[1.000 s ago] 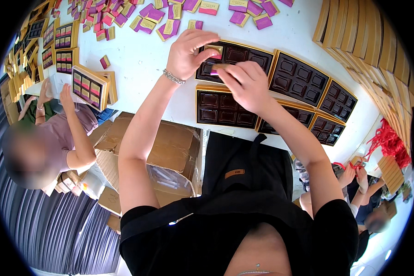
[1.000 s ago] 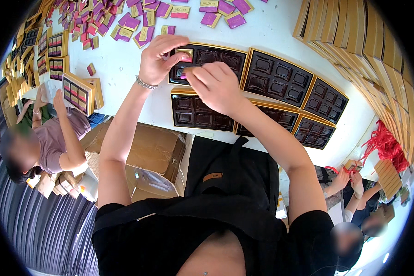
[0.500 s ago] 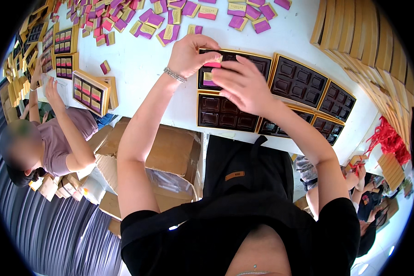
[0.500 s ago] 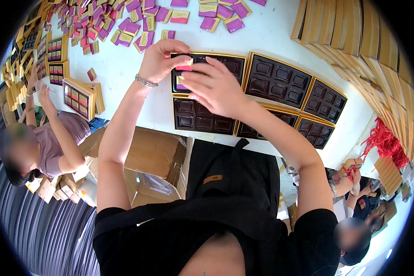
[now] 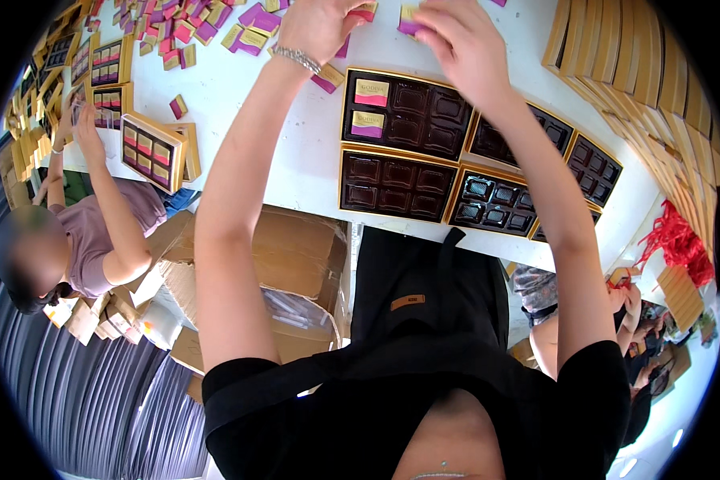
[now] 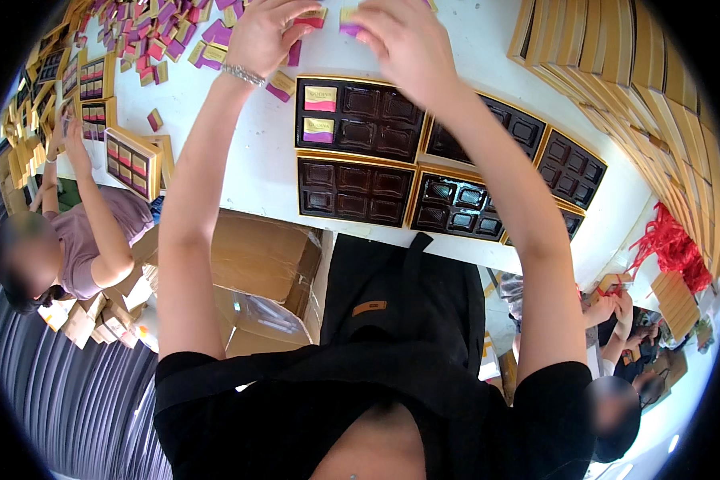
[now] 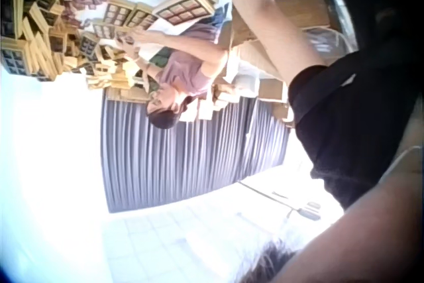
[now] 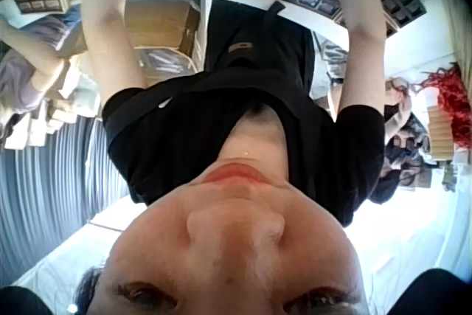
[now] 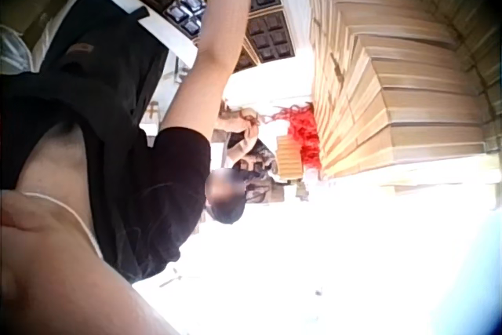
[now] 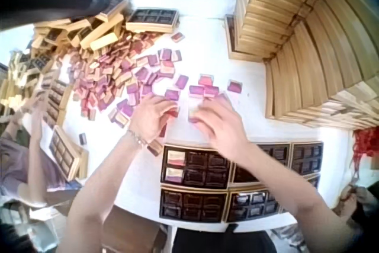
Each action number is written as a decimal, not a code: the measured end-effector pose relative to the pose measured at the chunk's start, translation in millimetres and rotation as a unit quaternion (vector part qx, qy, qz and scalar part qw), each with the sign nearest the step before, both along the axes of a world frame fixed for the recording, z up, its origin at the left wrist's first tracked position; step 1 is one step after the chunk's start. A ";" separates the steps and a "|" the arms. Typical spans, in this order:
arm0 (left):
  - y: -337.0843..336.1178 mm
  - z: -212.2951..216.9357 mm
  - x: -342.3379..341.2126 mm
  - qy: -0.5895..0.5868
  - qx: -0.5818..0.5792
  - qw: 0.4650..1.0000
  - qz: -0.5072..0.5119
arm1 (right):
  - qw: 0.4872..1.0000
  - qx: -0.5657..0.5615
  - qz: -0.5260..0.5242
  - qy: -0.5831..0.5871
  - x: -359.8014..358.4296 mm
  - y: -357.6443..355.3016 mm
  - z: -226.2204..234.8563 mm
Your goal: The person places small rectangular items into the compartments of a multi-sectioned tray. They pick up the items from a pile on the table and arrange them into the tray slots. The person then stacks the filled trays and places them into a cardboard box.
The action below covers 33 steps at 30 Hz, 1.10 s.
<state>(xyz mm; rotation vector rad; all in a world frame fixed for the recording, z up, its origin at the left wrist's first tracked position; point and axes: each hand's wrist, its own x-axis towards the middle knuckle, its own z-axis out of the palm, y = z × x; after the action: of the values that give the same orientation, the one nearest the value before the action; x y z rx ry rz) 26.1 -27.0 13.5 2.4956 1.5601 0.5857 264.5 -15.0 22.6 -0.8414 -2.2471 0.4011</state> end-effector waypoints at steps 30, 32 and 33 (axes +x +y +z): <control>-73.1 11.8 62.6 -0.108 -0.070 0.990 -0.064 | 0.990 0.082 0.086 -0.072 19.5 23.4 -19.2; -80.0 11.7 62.5 -0.104 -0.045 0.992 -0.052 | 0.986 0.071 0.120 -0.094 10.9 33.0 -22.3; -83.3 11.6 64.1 -0.103 -0.023 0.993 -0.051 | 0.987 0.039 0.116 -0.105 11.0 32.8 -25.9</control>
<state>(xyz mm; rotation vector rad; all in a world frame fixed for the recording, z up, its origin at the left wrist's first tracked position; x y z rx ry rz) 90.2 -110.3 25.0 2.3785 1.3487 0.7549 275.5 17.8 -3.3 -0.6064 -2.5499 0.3415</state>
